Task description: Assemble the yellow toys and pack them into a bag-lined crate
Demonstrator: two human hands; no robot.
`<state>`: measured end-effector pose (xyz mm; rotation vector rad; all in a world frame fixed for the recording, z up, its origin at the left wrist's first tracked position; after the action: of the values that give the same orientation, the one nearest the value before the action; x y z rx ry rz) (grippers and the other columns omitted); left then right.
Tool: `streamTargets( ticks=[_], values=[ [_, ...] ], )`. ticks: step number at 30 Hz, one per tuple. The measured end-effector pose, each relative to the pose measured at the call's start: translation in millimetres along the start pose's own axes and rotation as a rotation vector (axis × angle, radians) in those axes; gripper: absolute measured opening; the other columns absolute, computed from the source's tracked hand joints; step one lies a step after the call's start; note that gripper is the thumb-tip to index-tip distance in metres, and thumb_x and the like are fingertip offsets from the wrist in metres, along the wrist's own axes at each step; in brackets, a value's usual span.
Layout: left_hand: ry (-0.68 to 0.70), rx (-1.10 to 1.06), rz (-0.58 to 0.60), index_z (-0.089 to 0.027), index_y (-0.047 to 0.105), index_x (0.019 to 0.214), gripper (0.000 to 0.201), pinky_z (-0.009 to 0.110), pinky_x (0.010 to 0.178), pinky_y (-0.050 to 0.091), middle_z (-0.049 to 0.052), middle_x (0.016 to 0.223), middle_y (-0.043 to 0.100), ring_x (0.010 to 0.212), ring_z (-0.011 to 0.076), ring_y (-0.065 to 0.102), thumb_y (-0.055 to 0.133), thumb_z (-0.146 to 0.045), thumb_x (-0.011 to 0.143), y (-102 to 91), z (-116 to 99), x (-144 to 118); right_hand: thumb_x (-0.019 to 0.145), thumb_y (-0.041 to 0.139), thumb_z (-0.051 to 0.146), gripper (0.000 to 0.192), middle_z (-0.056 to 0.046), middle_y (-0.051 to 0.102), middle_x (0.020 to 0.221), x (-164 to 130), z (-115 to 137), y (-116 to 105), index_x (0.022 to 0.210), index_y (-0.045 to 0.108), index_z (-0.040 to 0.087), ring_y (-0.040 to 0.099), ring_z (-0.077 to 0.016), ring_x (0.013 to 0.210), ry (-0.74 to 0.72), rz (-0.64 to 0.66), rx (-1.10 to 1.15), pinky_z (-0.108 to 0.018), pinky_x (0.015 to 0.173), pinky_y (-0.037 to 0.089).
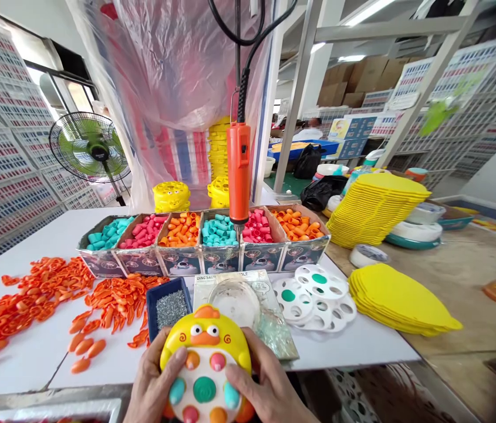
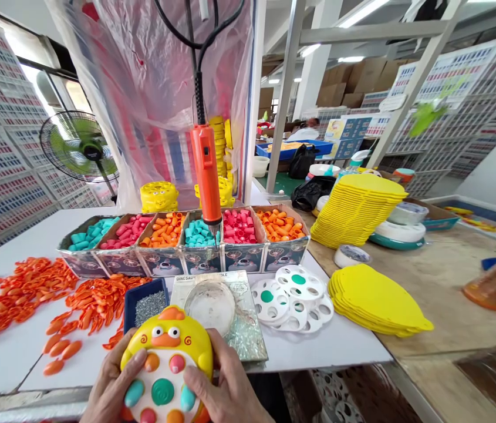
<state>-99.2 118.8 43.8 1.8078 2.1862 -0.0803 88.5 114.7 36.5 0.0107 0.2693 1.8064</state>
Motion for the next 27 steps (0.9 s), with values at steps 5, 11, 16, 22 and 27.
streamTargets(
  ticks=[5, 11, 16, 22, 27],
  values=[
    [-0.044, -0.028, -0.113, -0.020, 0.071, 0.102, 0.059, 0.026, 0.067, 0.060, 0.006, 0.098, 0.081, 0.089, 0.0271, 0.074, 0.089, -0.059, 0.061, -6.5, 10, -1, 0.080, 0.069, 0.069, 0.063, -0.010, 0.070, 0.109, 3, -2, 1, 0.119, 0.065, 0.020, 0.064, -0.0290, 0.103, -0.001, -0.003, -0.069, -0.038, 0.088, 0.056],
    [-0.111, -0.097, 0.005, -0.019, 0.068, 0.100, 0.061, 0.031, 0.066, 0.062, 0.006, 0.090, 0.081, 0.082, 0.0296, 0.076, 0.091, -0.058, 0.059, 0.5, 19, 3, 0.080, 0.070, 0.068, 0.058, -0.011, 0.071, 0.121, -4, -19, -7, 0.117, 0.069, 0.024, 0.059, -0.0348, 0.121, -0.059, -0.115, -0.222, -0.043, 0.103, 0.052],
    [-0.136, -0.103, -0.046, -0.021, 0.070, 0.090, 0.060, 0.027, 0.060, 0.060, 0.002, 0.080, 0.080, 0.072, 0.0250, 0.075, 0.094, -0.060, 0.051, -1.2, 17, 3, 0.080, 0.076, 0.059, 0.034, 0.001, 0.056, 0.151, -19, -31, -8, 0.104, 0.076, 0.035, 0.041, -0.0375, 0.145, -0.157, -0.206, -0.349, -0.051, 0.123, 0.031],
    [-0.149, -0.073, -0.014, -0.019, 0.072, 0.094, 0.061, 0.031, 0.063, 0.063, 0.005, 0.083, 0.082, 0.076, 0.0291, 0.077, 0.092, -0.060, 0.054, 3.3, 17, 5, 0.078, 0.075, 0.065, 0.067, -0.009, 0.060, 0.142, -11, -43, -14, 0.132, 0.063, 0.027, 0.051, -0.0366, 0.136, 0.044, -0.186, -0.216, -0.047, 0.119, 0.038],
    [-0.136, -0.089, 0.004, -0.020, 0.070, 0.100, 0.059, 0.028, 0.057, 0.061, 0.004, 0.081, 0.081, 0.069, 0.0248, 0.076, 0.091, -0.058, 0.060, 3.7, 18, 7, 0.077, 0.076, 0.066, 0.075, -0.010, 0.067, 0.126, 0, -29, -12, 0.135, 0.058, 0.023, 0.058, -0.0325, 0.123, 0.070, -0.142, -0.147, -0.038, 0.105, 0.049]
  ],
)
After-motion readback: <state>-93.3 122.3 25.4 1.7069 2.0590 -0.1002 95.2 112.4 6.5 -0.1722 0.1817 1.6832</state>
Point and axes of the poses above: each hand's wrist, its own x-axis towards the middle knuckle, its own y-axis out of the palm, z = x × y, the point moved 8 cm from there along x, towards the middle knuckle
